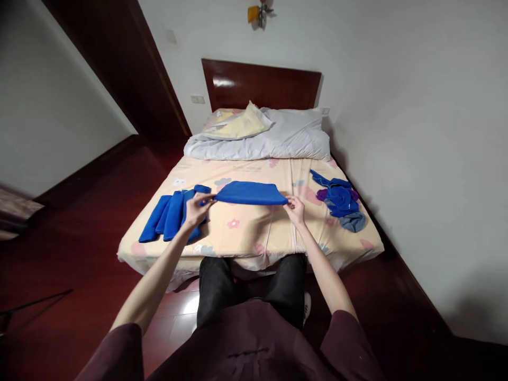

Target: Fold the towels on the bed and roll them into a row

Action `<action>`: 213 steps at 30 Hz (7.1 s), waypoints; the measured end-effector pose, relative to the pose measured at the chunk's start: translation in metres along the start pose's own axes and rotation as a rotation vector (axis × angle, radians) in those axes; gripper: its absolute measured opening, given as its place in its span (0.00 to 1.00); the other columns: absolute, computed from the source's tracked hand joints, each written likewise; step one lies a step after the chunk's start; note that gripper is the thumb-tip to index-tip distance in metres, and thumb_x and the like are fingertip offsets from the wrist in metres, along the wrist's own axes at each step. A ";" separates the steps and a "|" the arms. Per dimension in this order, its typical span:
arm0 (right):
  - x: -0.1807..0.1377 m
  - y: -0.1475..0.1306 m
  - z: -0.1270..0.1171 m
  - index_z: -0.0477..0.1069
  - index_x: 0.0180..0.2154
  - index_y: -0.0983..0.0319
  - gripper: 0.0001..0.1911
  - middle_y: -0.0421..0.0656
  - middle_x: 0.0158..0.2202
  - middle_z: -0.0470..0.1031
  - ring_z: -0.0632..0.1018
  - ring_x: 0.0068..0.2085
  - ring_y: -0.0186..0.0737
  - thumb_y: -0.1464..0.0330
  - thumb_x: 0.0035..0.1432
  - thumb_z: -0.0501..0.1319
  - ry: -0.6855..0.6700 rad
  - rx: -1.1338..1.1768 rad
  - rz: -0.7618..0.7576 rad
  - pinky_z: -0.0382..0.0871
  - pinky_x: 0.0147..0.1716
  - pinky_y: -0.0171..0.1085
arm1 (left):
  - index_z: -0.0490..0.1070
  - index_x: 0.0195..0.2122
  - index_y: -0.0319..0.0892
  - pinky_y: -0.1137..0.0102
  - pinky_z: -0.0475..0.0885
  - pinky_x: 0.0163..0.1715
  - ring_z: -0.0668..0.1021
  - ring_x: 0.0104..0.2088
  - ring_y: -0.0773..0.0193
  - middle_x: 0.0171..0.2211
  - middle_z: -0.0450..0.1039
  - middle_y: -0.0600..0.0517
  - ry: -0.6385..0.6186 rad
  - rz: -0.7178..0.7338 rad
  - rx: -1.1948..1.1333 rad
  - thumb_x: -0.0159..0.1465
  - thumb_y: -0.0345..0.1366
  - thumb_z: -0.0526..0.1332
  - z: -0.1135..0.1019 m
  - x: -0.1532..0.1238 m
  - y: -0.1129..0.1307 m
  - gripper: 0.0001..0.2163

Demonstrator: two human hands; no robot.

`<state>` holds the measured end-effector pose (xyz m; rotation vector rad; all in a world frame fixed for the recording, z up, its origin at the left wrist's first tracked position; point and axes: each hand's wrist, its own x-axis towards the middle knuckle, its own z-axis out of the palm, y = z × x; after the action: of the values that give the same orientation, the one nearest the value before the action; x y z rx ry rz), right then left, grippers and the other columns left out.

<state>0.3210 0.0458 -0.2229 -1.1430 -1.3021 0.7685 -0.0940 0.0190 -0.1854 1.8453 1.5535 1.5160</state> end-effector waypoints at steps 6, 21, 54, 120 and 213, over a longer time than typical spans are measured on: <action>-0.119 0.102 0.007 0.76 0.33 0.61 0.15 0.42 0.29 0.79 0.78 0.30 0.41 0.67 0.39 0.70 -0.096 -0.147 0.387 0.72 0.33 0.38 | 0.81 0.43 0.42 0.62 0.75 0.43 0.81 0.39 0.53 0.35 0.82 0.46 -0.274 -0.446 0.076 0.54 0.40 0.71 0.046 -0.136 -0.077 0.16; -0.160 0.130 0.004 0.75 0.32 0.62 0.16 0.49 0.36 0.84 0.84 0.40 0.49 0.64 0.39 0.72 0.094 -0.122 0.688 0.76 0.32 0.37 | 0.74 0.43 0.42 0.63 0.77 0.38 0.84 0.35 0.53 0.27 0.79 0.52 -0.303 -0.793 -0.113 0.48 0.46 0.73 0.073 -0.190 -0.131 0.23; 0.023 0.193 0.063 0.77 0.29 0.61 0.13 0.46 0.35 0.85 0.85 0.41 0.49 0.68 0.39 0.75 0.046 -0.088 0.681 0.78 0.39 0.40 | 0.72 0.55 0.40 0.64 0.76 0.45 0.83 0.45 0.55 0.46 0.81 0.39 -0.204 -0.811 -0.019 0.64 0.48 0.65 0.159 -0.026 -0.200 0.22; -0.013 0.189 0.144 0.51 0.74 0.70 0.33 0.52 0.77 0.45 0.47 0.77 0.51 0.60 0.76 0.45 -0.483 -1.037 -0.161 0.41 0.74 0.57 | 0.58 0.72 0.29 0.48 0.50 0.73 0.52 0.75 0.46 0.74 0.49 0.35 -0.421 -0.035 0.568 0.75 0.44 0.47 0.231 -0.058 -0.167 0.30; -0.154 0.178 0.019 0.83 0.42 0.60 0.26 0.45 0.48 0.85 0.83 0.53 0.47 0.77 0.46 0.53 -0.211 -0.330 0.168 0.73 0.61 0.49 | 0.80 0.36 0.42 0.54 0.75 0.54 0.81 0.50 0.47 0.41 0.83 0.43 -0.278 -0.430 0.133 0.56 0.39 0.66 0.099 -0.192 -0.161 0.09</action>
<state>0.3064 -0.0397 -0.4431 -1.4796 -1.5635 0.8341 -0.0718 -0.0446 -0.4461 1.5671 1.7962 0.9462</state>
